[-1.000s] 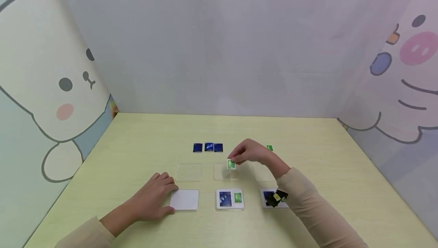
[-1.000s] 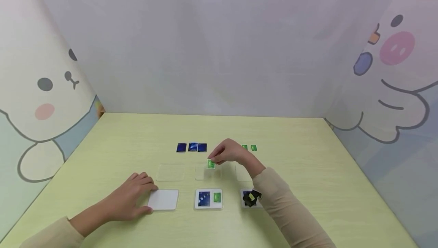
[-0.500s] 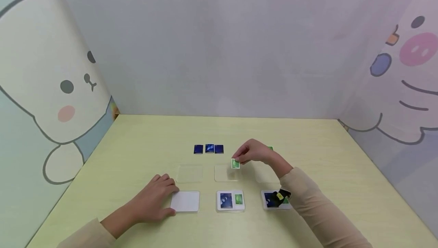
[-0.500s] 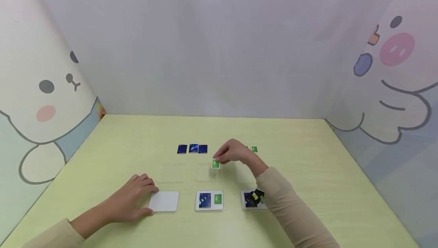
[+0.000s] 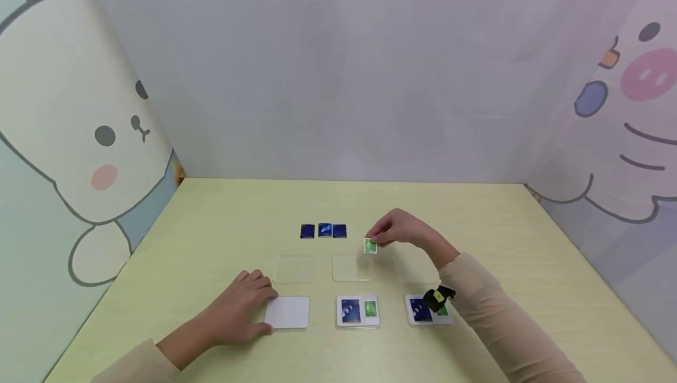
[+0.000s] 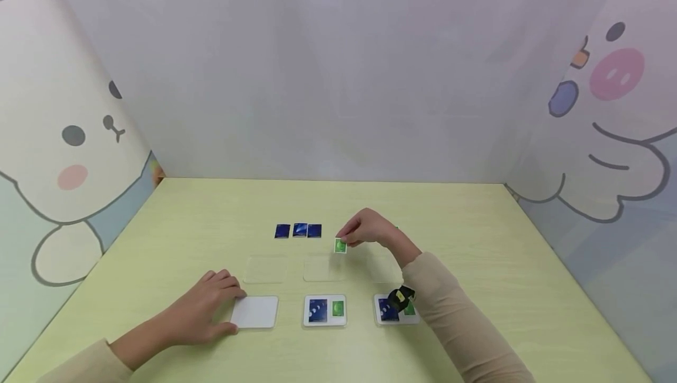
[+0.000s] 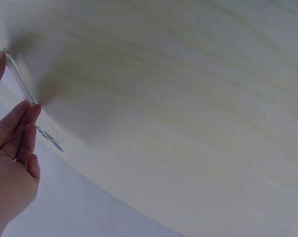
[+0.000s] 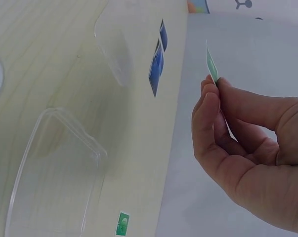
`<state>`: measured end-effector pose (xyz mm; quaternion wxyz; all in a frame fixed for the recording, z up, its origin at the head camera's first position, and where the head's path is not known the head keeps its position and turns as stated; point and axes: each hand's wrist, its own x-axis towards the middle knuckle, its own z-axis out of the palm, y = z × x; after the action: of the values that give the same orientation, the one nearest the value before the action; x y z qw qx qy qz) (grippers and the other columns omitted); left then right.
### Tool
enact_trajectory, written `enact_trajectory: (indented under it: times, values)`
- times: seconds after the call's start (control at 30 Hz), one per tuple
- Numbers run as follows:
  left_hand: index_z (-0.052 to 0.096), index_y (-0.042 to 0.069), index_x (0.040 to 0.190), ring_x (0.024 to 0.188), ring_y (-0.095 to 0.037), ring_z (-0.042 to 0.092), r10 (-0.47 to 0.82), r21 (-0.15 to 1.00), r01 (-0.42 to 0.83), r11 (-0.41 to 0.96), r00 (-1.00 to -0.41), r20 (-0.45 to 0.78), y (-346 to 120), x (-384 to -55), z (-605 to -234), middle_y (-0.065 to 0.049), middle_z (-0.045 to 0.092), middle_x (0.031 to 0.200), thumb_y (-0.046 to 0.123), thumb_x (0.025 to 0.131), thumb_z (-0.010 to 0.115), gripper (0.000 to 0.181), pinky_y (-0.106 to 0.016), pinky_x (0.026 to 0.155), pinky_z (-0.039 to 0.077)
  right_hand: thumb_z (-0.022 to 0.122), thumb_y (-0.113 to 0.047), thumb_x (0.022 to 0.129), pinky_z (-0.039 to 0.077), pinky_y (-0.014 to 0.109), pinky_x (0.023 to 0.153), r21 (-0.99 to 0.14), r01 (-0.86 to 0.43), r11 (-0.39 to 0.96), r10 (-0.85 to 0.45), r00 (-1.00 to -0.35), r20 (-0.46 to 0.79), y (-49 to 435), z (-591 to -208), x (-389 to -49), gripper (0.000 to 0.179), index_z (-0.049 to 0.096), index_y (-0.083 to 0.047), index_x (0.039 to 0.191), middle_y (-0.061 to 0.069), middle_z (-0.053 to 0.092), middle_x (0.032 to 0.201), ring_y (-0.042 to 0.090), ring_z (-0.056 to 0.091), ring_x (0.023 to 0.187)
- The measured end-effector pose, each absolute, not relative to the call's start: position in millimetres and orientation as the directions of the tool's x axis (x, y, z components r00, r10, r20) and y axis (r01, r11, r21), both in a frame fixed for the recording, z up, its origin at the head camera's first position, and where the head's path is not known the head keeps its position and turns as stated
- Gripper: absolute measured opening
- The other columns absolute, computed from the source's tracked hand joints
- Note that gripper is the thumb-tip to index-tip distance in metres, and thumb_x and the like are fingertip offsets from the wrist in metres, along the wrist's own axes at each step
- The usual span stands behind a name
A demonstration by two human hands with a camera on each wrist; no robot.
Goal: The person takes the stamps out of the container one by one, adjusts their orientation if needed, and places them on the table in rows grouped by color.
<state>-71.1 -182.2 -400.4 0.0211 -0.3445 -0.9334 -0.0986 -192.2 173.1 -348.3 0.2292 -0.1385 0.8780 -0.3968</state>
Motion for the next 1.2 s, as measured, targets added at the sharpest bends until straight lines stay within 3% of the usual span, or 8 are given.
enact_trajectory:
  times: [0.37,1.0,1.2]
  values:
    - [0.069,0.012,0.103,0.093,-0.009,0.047,0.638,0.171,0.646,0.744,-0.762,0.105,-182.2,-71.2,-401.4,0.007,0.063,0.097,0.04,0.07,0.08,0.045,-0.032,0.081,0.036,0.067,-0.006,0.088,0.056,0.041,0.083,-0.77,-0.059,0.635,-0.43,-0.855,-0.289,178.4,-344.3,-195.9,0.02,0.071,0.005,0.104,0.014,0.074,0.095,0.008,0.065,0.074]
    - [0.069,0.011,0.102,0.093,-0.01,0.047,0.638,0.158,0.648,0.745,-0.762,0.112,-182.3,-71.8,-402.2,0.006,0.063,0.097,0.04,0.07,0.08,0.045,-0.033,0.081,0.037,0.066,-0.007,0.089,0.056,0.041,0.085,-0.75,-0.043,0.66,-0.403,-0.863,-0.305,185.8,-343.3,-202.4,0.02,0.072,0.003,0.105,0.014,0.073,0.1,0.019,0.069,0.083]
    - [0.069,0.011,0.102,0.093,-0.01,0.048,0.641,0.157,0.65,0.744,-0.76,0.111,-182.1,-71.6,-401.1,0.006,0.063,0.097,0.04,0.07,0.08,0.045,-0.032,0.081,0.037,0.066,-0.007,0.088,0.056,0.04,0.085,-0.745,-0.035,0.666,-0.393,-0.865,-0.311,187.5,-344.8,-203.8,0.02,0.072,0.002,0.105,0.014,0.073,0.1,0.017,0.068,0.081]
